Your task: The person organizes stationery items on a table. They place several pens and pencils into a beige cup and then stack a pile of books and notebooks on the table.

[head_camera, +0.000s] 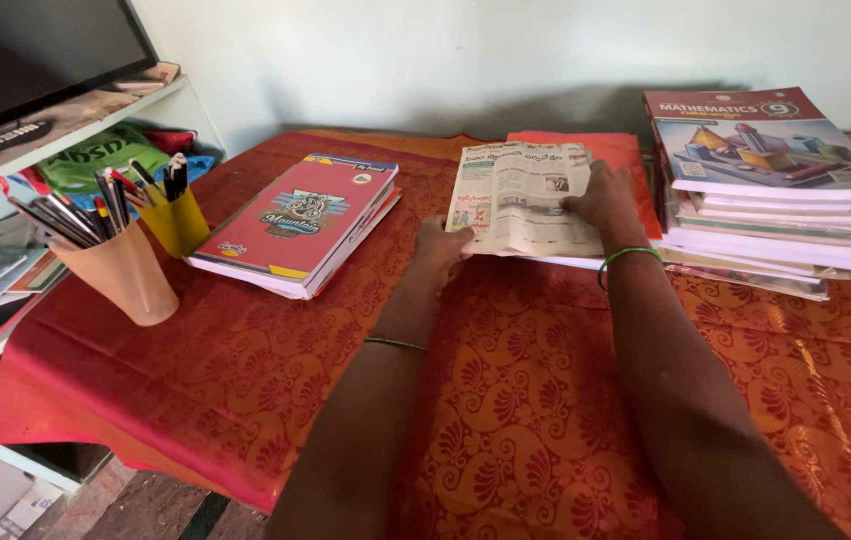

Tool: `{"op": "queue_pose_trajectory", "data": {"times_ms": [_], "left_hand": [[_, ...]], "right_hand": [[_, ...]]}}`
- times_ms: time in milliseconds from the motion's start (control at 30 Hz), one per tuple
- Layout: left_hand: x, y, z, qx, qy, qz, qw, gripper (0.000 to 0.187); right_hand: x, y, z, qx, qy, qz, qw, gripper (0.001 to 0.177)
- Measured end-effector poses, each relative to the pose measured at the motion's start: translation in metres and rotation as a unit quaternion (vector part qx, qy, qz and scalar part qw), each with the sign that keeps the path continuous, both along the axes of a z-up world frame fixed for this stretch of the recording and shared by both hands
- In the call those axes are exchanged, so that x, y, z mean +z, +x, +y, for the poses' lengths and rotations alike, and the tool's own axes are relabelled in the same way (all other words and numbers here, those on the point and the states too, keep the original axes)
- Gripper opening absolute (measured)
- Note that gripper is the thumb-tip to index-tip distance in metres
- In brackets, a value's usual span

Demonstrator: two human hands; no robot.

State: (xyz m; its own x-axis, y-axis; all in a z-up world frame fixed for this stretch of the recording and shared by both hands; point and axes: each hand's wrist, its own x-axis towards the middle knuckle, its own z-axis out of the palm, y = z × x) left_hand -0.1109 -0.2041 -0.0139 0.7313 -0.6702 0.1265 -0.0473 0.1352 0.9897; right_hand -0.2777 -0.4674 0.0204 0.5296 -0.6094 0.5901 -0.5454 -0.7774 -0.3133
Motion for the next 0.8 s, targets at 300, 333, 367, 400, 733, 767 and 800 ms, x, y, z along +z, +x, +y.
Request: {"op": "queue_pose_trajectory", "data": {"times_ms": [300, 333, 367, 400, 733, 767, 800], "left_hand": [[-0.007, -0.004, -0.015, 0.042, -0.029, 0.0, 0.999, 0.037], [-0.006, -0.004, -0.012, 0.058, -0.009, -0.006, 0.998, 0.038], [-0.004, -0.005, -0.011, 0.056, -0.016, -0.012, 0.998, 0.039], [-0.003, -0.006, -0.011, 0.055, -0.024, -0.016, 0.998, 0.039], [-0.009, -0.004, -0.016, 0.039, 0.007, 0.003, 0.999, 0.042], [-0.013, -0.003, -0.02, 0.035, -0.003, -0.022, 0.999, 0.042], [-0.017, -0.004, -0.024, 0.03, -0.013, -0.048, 0.998, 0.043]], "right_hand": [[-0.006, -0.014, -0.024, 0.049, 0.059, -0.034, 0.996, 0.051], [-0.005, -0.012, -0.023, 0.049, 0.084, -0.032, 0.995, 0.049], [-0.002, -0.013, -0.023, 0.039, 0.111, -0.016, 0.993, 0.047], [0.002, -0.014, -0.024, 0.028, 0.139, 0.002, 0.99, 0.046], [0.005, -0.018, -0.04, 0.082, 0.061, -0.107, 0.989, 0.033], [0.006, -0.02, -0.042, 0.086, 0.043, -0.11, 0.989, 0.035], [0.007, -0.023, -0.042, 0.091, 0.024, -0.113, 0.989, 0.037]]}}
